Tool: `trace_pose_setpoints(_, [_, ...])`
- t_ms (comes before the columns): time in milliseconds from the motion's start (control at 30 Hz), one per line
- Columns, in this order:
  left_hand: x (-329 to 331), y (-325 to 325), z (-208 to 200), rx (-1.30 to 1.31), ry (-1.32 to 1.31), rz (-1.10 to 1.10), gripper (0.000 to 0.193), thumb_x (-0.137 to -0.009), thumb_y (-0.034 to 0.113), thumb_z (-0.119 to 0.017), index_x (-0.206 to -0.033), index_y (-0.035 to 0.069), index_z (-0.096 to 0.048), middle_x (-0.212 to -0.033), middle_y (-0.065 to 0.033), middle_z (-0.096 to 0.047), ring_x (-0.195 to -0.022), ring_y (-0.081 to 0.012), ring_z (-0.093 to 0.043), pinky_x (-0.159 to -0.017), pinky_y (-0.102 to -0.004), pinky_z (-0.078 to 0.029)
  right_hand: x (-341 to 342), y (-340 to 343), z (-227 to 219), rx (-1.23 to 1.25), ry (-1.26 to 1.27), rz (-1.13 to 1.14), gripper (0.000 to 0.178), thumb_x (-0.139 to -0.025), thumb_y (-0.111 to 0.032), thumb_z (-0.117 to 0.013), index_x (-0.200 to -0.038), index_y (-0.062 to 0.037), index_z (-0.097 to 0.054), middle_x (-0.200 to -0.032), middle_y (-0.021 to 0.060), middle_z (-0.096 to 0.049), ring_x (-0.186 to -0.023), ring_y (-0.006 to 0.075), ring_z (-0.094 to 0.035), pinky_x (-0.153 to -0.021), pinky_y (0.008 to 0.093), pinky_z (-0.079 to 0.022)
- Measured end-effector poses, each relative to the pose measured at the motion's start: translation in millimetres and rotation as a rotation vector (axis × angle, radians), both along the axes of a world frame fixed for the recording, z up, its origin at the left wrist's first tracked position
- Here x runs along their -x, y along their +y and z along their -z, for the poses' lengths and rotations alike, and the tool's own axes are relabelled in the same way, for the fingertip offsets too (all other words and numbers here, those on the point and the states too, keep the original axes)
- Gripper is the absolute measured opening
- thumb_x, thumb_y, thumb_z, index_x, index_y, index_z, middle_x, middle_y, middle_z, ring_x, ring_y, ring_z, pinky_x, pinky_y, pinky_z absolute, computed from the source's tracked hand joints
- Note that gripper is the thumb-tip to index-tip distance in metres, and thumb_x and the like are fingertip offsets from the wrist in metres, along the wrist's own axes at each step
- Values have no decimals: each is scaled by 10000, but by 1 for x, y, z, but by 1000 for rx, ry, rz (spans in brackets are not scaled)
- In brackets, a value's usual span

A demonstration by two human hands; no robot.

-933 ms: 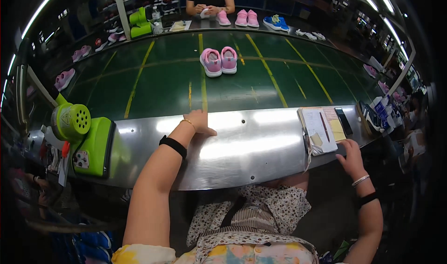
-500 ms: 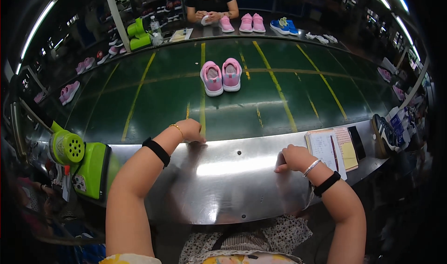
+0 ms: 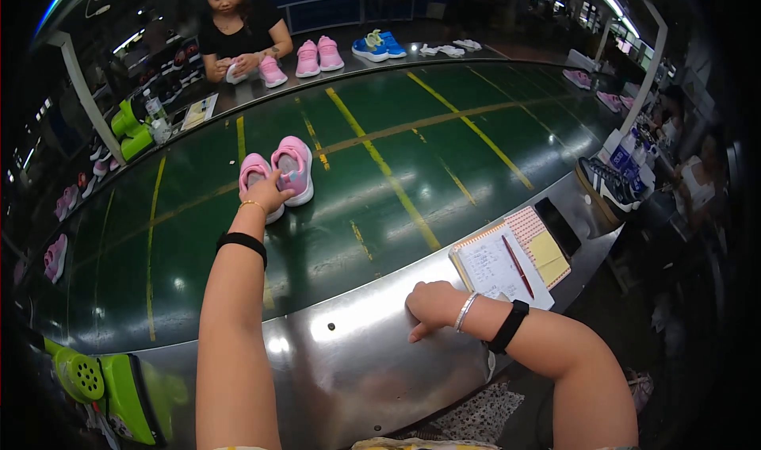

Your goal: Inspecting and quality checking manufactured shoes on a conveyor belt in a factory.

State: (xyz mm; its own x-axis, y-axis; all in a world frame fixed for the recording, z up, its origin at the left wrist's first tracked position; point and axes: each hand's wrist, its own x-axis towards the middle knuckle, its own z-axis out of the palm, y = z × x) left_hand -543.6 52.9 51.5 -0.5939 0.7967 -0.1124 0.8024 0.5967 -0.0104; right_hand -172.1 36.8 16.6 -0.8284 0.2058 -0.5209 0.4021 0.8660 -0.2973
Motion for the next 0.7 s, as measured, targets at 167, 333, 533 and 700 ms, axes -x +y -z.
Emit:
trace_pose_setpoints(167, [-30,-12,24,-170,149,-18,436,-788,488,-619,-1147,244,-590,-1106,-114,-614,-1095,-308,-532,-989,-630,-248,4,-5,-7,-14,35,26,568,-663,-536,-744,-906,-26,-690,-943,178,-636,-906,321,-628,-761,389,-515])
trace_pose_setpoints(333, [-54,-59,-5,5,14,191,452,-809,514,-592,-1121,188,-614,-1045,-103,-652,-1057,-309,-577,-991,-657,-204,14,-11,-1,-39,-117,15,517,-707,-564,-691,-894,-83,-727,-931,99,-676,-937,262,-634,-776,365,-510])
trace_pose_setpoints(533, [-116,-131,-69,78,-327,277,536,-825,555,-560,-1128,117,-618,-977,-143,-672,-971,-288,-628,-983,-486,-303,15,-19,6,-89,-172,79,550,-705,-594,-678,-908,-85,-724,-967,111,-667,-969,269,-624,-797,367,-505])
trace_pose_setpoints(700, [-190,-225,-86,147,-213,611,434,-824,520,-580,-1043,151,-640,-729,-58,-667,-802,-256,-650,-1002,-577,-204,-23,-41,15,-124,274,241,584,-715,-507,-712,-1016,-17,-615,-1061,174,-551,-1003,336,-562,-842,405,-485])
